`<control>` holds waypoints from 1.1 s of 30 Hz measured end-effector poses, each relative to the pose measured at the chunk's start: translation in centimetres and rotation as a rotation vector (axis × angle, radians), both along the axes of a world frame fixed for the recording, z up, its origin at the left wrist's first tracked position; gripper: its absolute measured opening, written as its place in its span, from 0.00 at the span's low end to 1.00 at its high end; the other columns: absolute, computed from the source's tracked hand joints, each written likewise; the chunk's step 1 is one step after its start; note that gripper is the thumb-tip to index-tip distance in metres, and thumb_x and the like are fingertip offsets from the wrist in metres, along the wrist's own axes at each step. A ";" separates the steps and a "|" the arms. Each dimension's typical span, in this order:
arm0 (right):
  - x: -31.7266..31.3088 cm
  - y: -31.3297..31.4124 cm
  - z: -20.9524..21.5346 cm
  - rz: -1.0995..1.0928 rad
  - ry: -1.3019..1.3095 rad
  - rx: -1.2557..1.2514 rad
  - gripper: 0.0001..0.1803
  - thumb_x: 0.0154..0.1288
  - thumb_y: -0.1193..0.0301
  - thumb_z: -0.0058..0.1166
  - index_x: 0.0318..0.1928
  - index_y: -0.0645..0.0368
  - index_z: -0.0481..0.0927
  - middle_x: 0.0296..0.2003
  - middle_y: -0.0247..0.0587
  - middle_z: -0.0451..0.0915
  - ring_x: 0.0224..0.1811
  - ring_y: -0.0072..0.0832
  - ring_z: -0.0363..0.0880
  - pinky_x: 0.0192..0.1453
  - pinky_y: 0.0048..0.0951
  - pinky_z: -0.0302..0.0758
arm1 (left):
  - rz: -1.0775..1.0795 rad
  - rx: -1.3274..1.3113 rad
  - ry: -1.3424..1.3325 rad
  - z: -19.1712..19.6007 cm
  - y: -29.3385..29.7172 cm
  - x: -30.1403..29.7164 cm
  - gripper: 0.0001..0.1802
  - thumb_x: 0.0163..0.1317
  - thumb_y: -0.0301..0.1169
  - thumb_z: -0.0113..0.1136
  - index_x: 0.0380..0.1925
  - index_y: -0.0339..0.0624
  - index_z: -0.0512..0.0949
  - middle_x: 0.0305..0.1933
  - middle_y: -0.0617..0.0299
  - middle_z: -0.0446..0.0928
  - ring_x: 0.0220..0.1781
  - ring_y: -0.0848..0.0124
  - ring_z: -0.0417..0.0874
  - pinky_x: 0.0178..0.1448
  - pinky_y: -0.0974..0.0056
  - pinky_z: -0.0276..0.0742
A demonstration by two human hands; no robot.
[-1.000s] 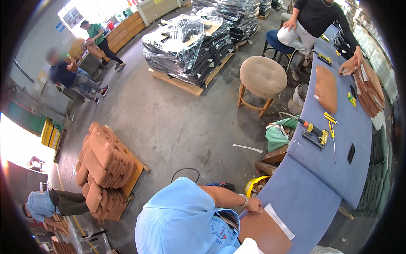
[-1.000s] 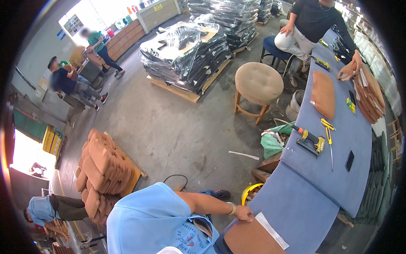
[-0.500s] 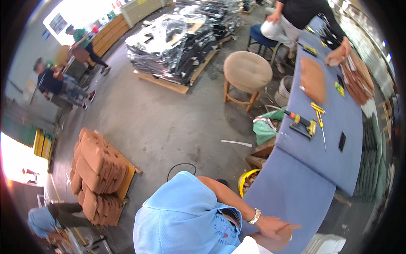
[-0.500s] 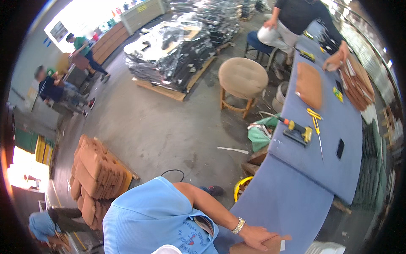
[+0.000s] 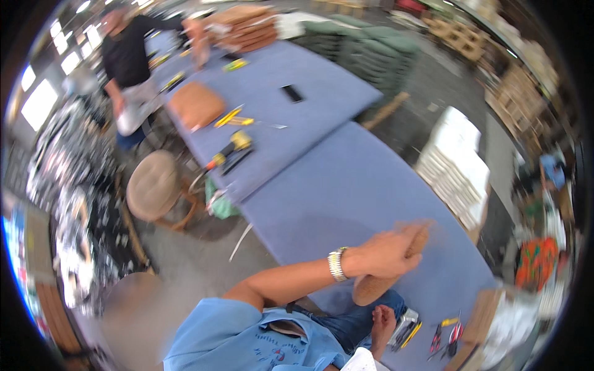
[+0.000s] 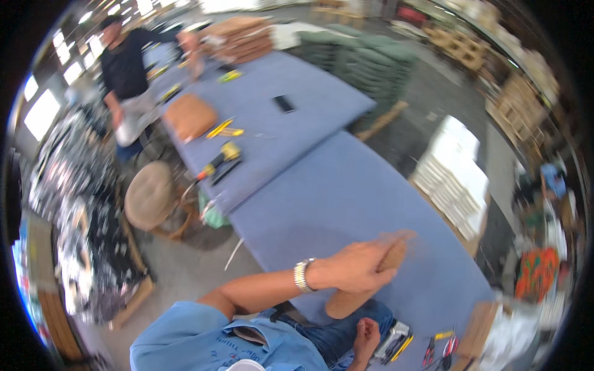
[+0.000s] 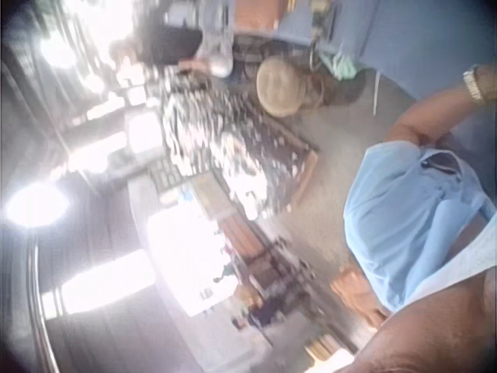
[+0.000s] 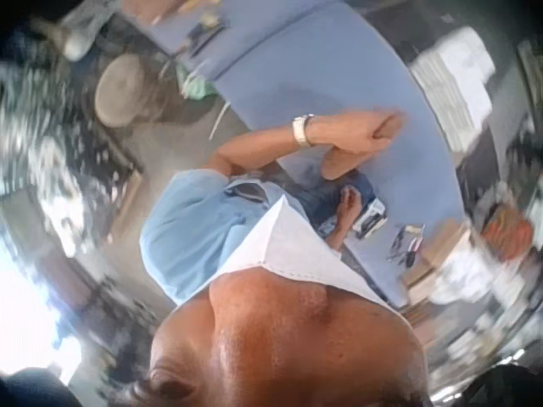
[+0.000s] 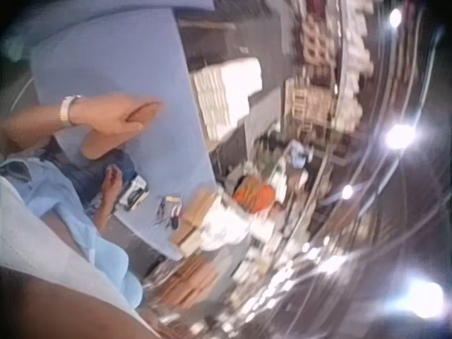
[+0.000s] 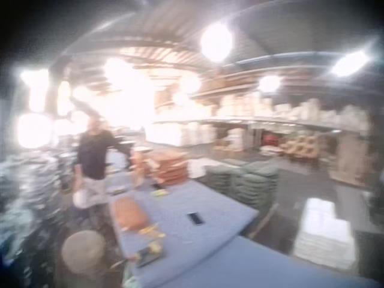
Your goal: The person staples fabric onto a curved wooden furniture part using a pneumatic staple gun, then trims excess fabric with a utility knife. The person repeatedly repositions the part and continues stapling along the edges.
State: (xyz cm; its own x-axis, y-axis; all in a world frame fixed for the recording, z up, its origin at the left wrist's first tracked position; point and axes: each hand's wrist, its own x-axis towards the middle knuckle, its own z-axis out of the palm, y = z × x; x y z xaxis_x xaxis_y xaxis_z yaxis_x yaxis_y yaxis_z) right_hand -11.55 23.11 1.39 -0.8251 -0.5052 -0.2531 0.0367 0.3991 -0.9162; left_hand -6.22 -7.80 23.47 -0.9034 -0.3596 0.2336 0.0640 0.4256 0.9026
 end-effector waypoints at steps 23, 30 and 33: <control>-1.2 0.8 -4.1 -0.890 0.386 0.082 0.06 0.69 0.70 0.63 0.40 0.61 0.86 0.30 0.42 0.88 0.32 0.28 0.88 0.40 0.30 0.82 | -0.494 0.056 0.266 0.0 6.6 -10.6 0.14 0.60 0.24 0.55 0.37 0.40 0.90 0.80 0.43 0.62 0.82 0.49 0.63 0.82 0.47 0.59; -1.4 1.9 -3.6 -0.784 0.359 0.113 0.07 0.71 0.69 0.62 0.41 0.61 0.86 0.30 0.40 0.87 0.31 0.27 0.87 0.39 0.29 0.81 | -0.376 0.166 0.283 0.1 3.3 -6.0 0.12 0.64 0.25 0.59 0.44 0.40 0.89 0.70 0.46 0.75 0.70 0.55 0.77 0.73 0.52 0.70; -3.5 3.3 -0.9 -0.666 -0.013 -0.255 0.08 0.75 0.69 0.60 0.44 0.62 0.85 0.33 0.37 0.87 0.33 0.24 0.86 0.38 0.27 0.80 | -0.339 0.230 0.230 0.3 3.3 -4.8 0.12 0.66 0.27 0.60 0.46 0.38 0.87 0.63 0.46 0.80 0.66 0.57 0.80 0.70 0.54 0.74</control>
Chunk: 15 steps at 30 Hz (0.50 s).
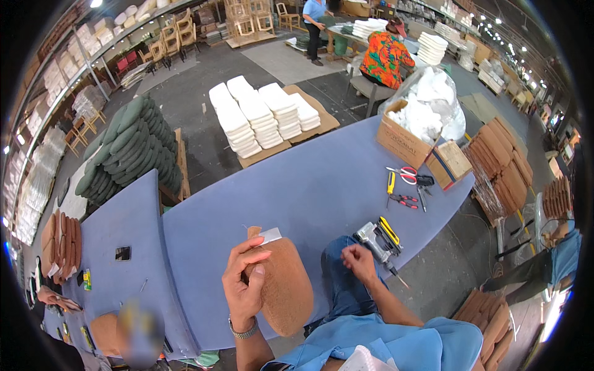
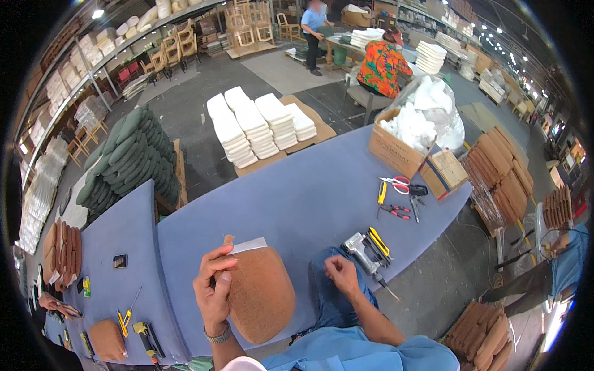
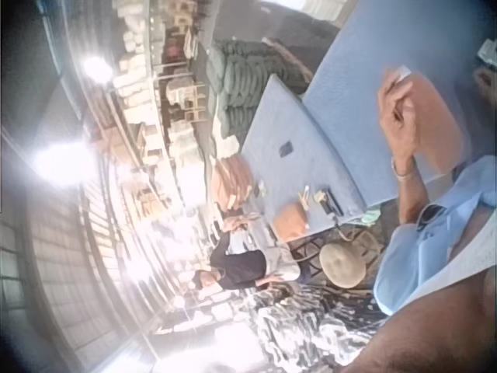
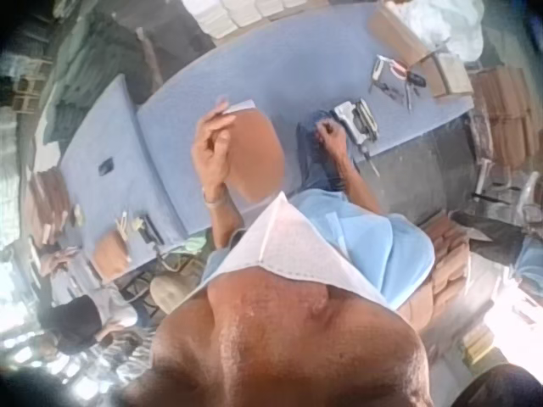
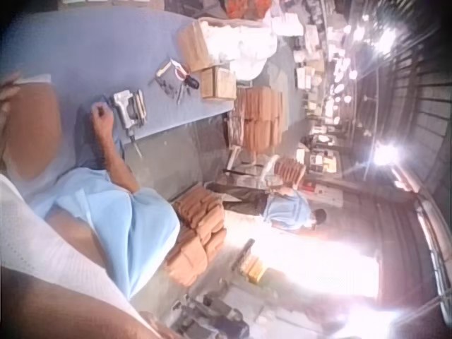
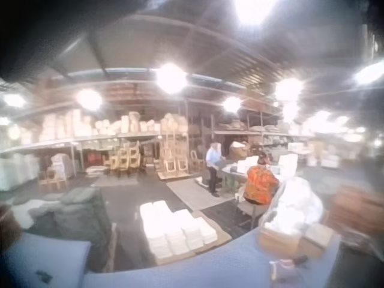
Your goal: The person staples fabric onto a curved wooden furniture part using a pneumatic staple gun, then trims excess fabric with a utility knife. The person repeatedly repositions the part and continues stapling along the edges.
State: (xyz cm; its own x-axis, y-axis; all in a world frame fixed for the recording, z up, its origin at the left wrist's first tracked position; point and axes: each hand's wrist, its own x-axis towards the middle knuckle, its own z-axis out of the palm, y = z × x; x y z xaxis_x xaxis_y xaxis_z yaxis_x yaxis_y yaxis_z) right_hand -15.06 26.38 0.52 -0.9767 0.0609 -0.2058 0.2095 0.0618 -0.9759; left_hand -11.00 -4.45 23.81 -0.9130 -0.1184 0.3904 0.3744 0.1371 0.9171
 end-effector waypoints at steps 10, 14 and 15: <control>0.6 -4.2 34.0 0.526 1.199 -0.352 0.11 0.74 0.65 0.64 0.52 0.52 0.81 0.32 0.49 0.87 0.26 0.33 0.83 0.33 0.33 0.80 | -0.027 -0.015 0.041 -1.1 3.8 2.1 0.13 0.67 0.32 0.62 0.45 0.37 0.87 0.61 0.45 0.81 0.67 0.53 0.79 0.70 0.52 0.72; 2.5 -6.0 35.6 0.612 1.337 -0.406 0.09 0.73 0.67 0.63 0.50 0.50 0.81 0.31 0.49 0.87 0.25 0.32 0.82 0.31 0.32 0.79 | 0.022 -0.045 0.026 -1.7 3.7 3.1 0.14 0.67 0.36 0.63 0.44 0.39 0.88 0.62 0.45 0.81 0.67 0.51 0.79 0.73 0.47 0.70; 3.1 -6.6 35.4 0.624 1.346 -0.422 0.09 0.73 0.67 0.63 0.50 0.49 0.81 0.31 0.49 0.87 0.25 0.31 0.82 0.31 0.31 0.79 | 0.024 -0.038 0.027 -1.8 3.5 3.5 0.14 0.67 0.37 0.63 0.44 0.39 0.88 0.62 0.44 0.81 0.67 0.51 0.79 0.73 0.47 0.70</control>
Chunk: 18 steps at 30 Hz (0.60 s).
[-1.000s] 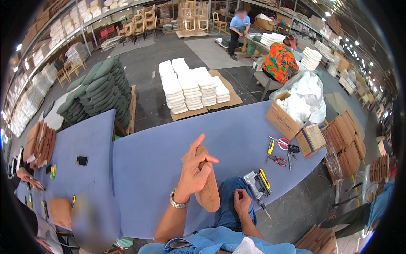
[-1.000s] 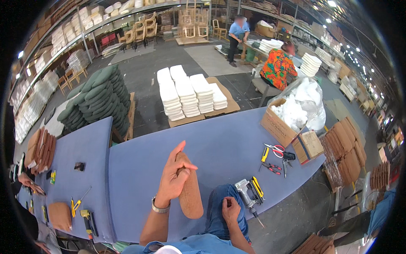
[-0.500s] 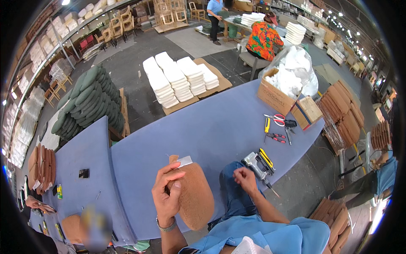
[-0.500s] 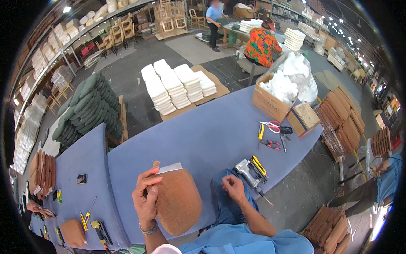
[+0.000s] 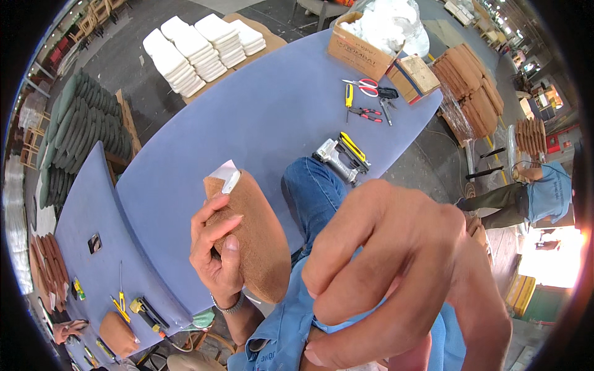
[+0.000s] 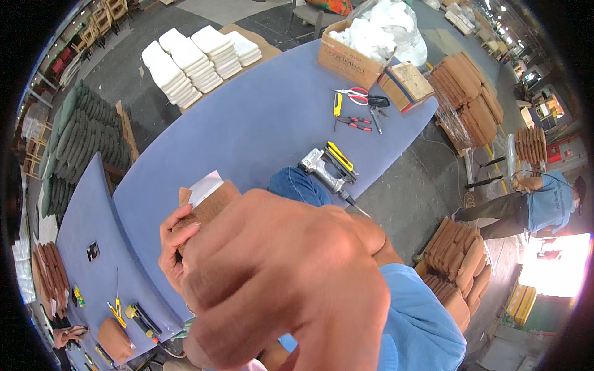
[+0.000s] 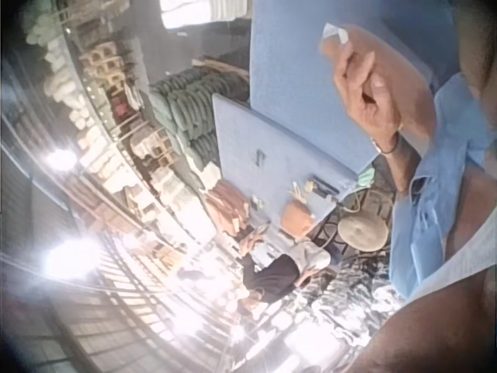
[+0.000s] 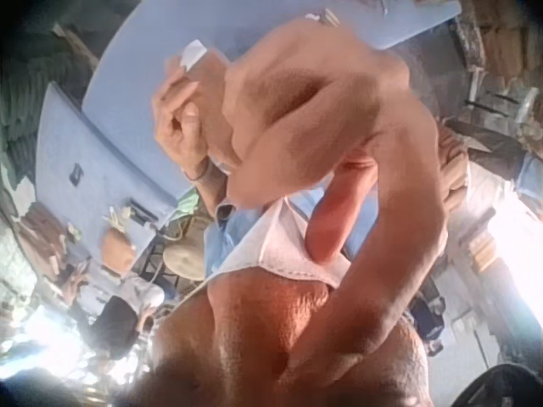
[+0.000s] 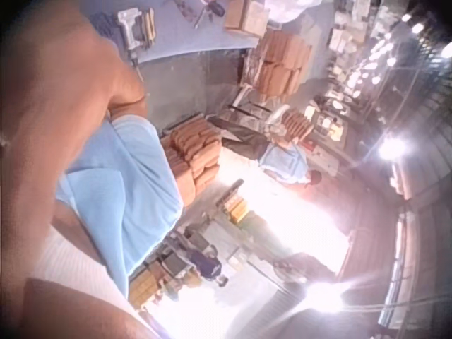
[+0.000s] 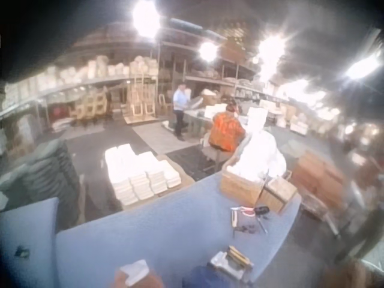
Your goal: The person staples fabric onto a curved wooden furniture part using a pneumatic staple gun, then trims excess fabric with a utility knife. The person repeatedly repositions the part and continues stapling along the edges.
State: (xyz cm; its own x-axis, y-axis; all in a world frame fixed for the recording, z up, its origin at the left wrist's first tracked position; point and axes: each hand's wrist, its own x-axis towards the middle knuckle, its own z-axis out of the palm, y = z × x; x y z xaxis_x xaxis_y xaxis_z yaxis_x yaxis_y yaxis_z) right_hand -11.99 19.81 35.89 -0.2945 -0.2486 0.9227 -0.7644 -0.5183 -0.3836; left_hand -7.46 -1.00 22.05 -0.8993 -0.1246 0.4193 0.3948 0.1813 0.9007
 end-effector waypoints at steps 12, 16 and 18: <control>0.7 -0.6 -2.3 -0.039 -0.045 -0.045 0.07 0.73 0.72 0.62 0.46 0.44 0.79 0.31 0.47 0.89 0.21 0.28 0.78 0.27 0.26 0.76 | -0.033 0.036 0.003 -0.1 -1.0 -1.0 0.15 0.67 0.37 0.63 0.43 0.37 0.88 0.62 0.41 0.80 0.66 0.52 0.79 0.73 0.49 0.69; 1.0 -1.2 -2.2 -0.042 -0.044 -0.077 0.09 0.72 0.74 0.61 0.44 0.42 0.79 0.30 0.47 0.89 0.20 0.27 0.77 0.25 0.25 0.75 | -0.037 0.120 0.051 -1.1 -1.4 -1.5 0.15 0.67 0.37 0.64 0.43 0.36 0.87 0.62 0.40 0.80 0.66 0.52 0.79 0.72 0.50 0.70; 1.0 -1.5 -2.2 -0.035 -0.043 -0.091 0.10 0.72 0.75 0.61 0.44 0.41 0.78 0.30 0.47 0.89 0.20 0.26 0.77 0.24 0.24 0.74 | -0.044 0.125 0.055 -1.1 -1.6 -1.5 0.15 0.67 0.37 0.64 0.44 0.36 0.88 0.62 0.40 0.80 0.66 0.52 0.79 0.72 0.50 0.70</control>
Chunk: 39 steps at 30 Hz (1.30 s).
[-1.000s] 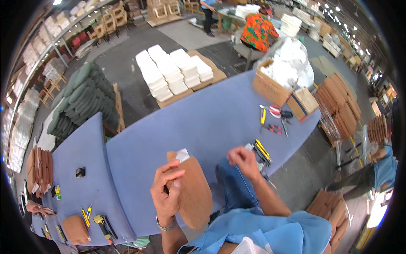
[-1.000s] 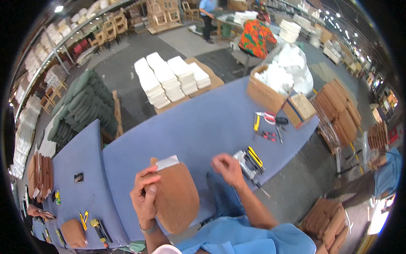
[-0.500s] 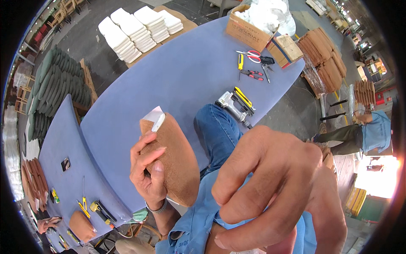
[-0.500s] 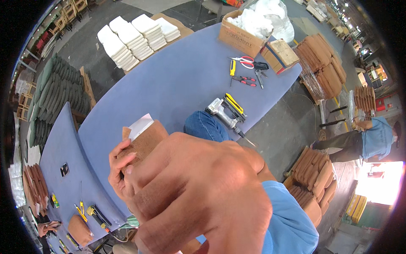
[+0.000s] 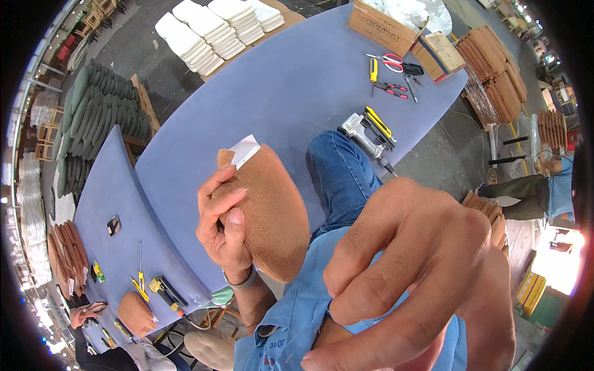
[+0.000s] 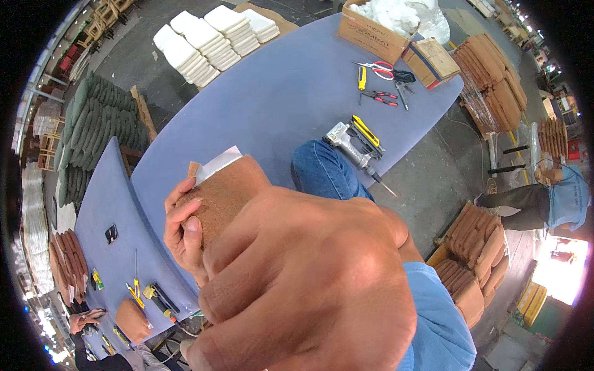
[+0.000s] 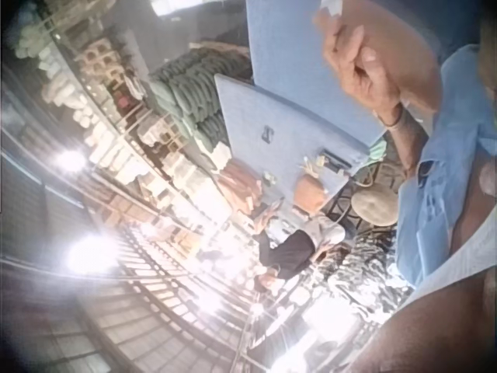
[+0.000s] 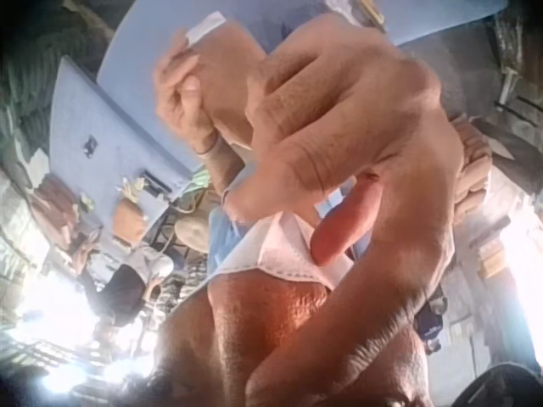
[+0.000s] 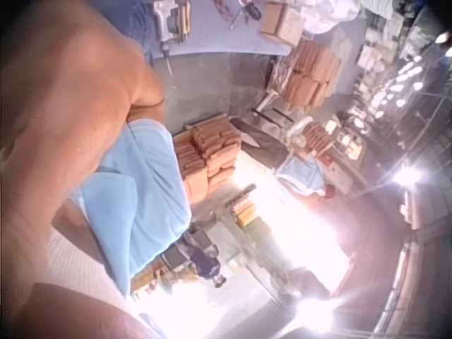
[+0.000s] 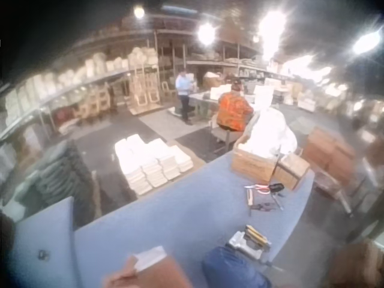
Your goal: The person staples fabric onto a curved wooden furniture part using a pneumatic staple gun, then trims excess fabric with a utility knife. The person repeatedly repositions the part and continues stapling along the edges.
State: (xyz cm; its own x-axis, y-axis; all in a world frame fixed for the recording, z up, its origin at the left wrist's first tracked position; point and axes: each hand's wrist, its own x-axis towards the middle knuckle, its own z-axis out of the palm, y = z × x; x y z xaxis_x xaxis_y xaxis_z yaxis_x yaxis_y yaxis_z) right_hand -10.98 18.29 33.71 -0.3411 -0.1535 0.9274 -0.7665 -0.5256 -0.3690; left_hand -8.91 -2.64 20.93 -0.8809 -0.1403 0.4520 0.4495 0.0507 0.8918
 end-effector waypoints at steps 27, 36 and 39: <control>0.6 -1.4 0.4 0.042 -0.064 0.020 0.13 0.69 0.78 0.59 0.36 0.40 0.77 0.26 0.45 0.85 0.16 0.26 0.75 0.20 0.24 0.73 | -0.023 -0.064 -0.021 0.8 0.5 0.9 0.12 0.66 0.32 0.63 0.43 0.37 0.88 0.61 0.43 0.81 0.68 0.52 0.79 0.75 0.46 0.69; 0.7 -1.3 0.7 0.046 -0.077 0.024 0.13 0.68 0.78 0.60 0.35 0.39 0.77 0.24 0.44 0.83 0.15 0.27 0.74 0.19 0.25 0.73 | -0.031 -0.081 -0.015 1.1 0.7 0.8 0.11 0.66 0.29 0.61 0.43 0.37 0.88 0.62 0.43 0.81 0.68 0.52 0.79 0.76 0.45 0.67; 0.9 -1.5 0.4 0.044 -0.074 0.019 0.13 0.68 0.78 0.60 0.34 0.39 0.77 0.23 0.44 0.82 0.15 0.27 0.74 0.18 0.25 0.73 | -0.028 -0.086 -0.007 1.1 0.6 0.9 0.12 0.65 0.29 0.61 0.43 0.37 0.88 0.62 0.43 0.81 0.68 0.51 0.79 0.74 0.46 0.70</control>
State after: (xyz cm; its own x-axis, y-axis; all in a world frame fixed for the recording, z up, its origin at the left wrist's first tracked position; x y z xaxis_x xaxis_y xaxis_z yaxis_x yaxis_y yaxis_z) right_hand -10.06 16.76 34.10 -0.4010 -0.1877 0.8967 -0.7129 -0.5507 -0.4341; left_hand -8.03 -2.02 22.05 -0.8871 -0.0765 0.4553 0.4458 0.1144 0.8878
